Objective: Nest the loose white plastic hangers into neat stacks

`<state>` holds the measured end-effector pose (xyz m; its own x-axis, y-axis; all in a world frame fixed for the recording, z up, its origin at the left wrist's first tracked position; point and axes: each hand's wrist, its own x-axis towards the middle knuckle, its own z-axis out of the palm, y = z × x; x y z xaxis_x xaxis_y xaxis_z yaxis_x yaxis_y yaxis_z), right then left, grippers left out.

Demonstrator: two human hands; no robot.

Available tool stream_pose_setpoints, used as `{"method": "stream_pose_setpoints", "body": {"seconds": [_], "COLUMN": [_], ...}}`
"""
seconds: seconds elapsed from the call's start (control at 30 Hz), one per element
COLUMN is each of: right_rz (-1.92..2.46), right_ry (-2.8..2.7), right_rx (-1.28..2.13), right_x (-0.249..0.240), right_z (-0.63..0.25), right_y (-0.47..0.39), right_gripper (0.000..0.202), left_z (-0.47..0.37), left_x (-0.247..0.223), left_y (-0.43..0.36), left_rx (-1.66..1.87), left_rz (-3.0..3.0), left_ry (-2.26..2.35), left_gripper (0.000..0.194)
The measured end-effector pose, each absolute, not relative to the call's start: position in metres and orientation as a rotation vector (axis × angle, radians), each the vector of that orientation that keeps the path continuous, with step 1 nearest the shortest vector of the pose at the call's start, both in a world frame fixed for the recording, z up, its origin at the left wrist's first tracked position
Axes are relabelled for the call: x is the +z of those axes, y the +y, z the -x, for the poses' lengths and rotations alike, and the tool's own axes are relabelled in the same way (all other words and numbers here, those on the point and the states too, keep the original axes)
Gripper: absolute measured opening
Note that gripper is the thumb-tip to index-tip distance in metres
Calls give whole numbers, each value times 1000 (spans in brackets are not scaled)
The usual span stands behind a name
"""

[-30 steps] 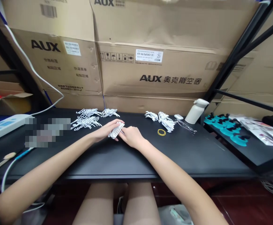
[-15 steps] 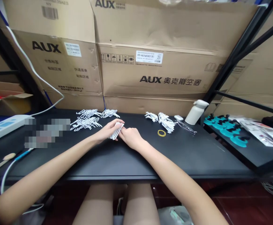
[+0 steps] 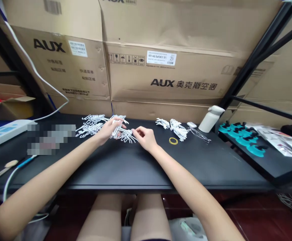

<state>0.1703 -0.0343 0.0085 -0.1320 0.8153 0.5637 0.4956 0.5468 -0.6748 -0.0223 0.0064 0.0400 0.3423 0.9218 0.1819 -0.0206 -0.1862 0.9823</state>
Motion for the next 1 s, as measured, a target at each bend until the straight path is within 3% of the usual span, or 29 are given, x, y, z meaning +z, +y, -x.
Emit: {"method": "stream_pose_setpoints", "body": {"seconds": [0.17, 0.3, 0.77, 1.0], "right_rz": [1275, 1329, 1780, 1398], "right_ry": [-1921, -2073, -1931, -1900], "right_rx": [273, 304, 599, 508], "right_x": [-6, -13, 20, 21], "right_z": [-178, -180, -225, -219], "right_y": [-17, -10, -14, -10], "right_gripper": [23, 12, 16, 6], "left_z": [26, 24, 23, 20], "left_x": [39, 37, 29, 29], "left_y": [13, 8, 8, 7], "left_rx": [1097, 922, 798, 991], "left_rz": [-1352, -1432, -1612, -1591], "left_ry": [945, 934, 1011, 939], "left_gripper": [25, 30, 26, 28]}}
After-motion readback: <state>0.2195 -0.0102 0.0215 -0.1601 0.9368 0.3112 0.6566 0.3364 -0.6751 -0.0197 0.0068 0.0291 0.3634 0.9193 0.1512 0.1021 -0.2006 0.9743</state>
